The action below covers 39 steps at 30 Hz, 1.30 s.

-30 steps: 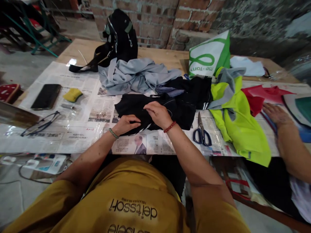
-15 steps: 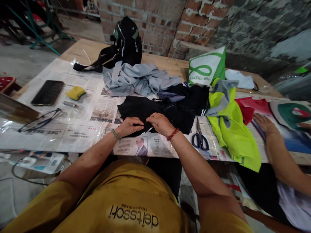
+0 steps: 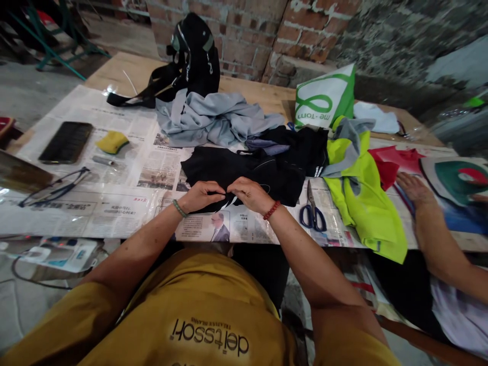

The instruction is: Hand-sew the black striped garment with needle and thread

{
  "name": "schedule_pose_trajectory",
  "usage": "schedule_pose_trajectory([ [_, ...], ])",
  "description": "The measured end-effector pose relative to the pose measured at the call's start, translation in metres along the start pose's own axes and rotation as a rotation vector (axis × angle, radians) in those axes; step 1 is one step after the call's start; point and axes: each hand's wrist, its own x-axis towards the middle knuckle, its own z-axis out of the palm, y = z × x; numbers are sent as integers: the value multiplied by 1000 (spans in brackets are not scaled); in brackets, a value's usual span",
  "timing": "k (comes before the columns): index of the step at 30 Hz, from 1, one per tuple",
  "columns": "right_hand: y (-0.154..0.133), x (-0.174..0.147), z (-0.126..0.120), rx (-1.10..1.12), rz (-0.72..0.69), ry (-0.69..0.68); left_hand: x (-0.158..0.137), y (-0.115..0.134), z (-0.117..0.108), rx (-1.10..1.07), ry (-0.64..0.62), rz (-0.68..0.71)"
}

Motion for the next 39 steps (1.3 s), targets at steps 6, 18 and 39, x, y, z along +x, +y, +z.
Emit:
schedule_pose_trajectory([
  [6, -10, 9, -6, 235, 211, 15, -2, 3, -1, -3, -41, 32],
  [18, -33, 30, -11, 669, 693, 30, -5, 0, 5, 130, 6, 166],
  [39, -20, 27, 16, 450, 544, 101, -8, -5, 13, 290, 67, 139],
])
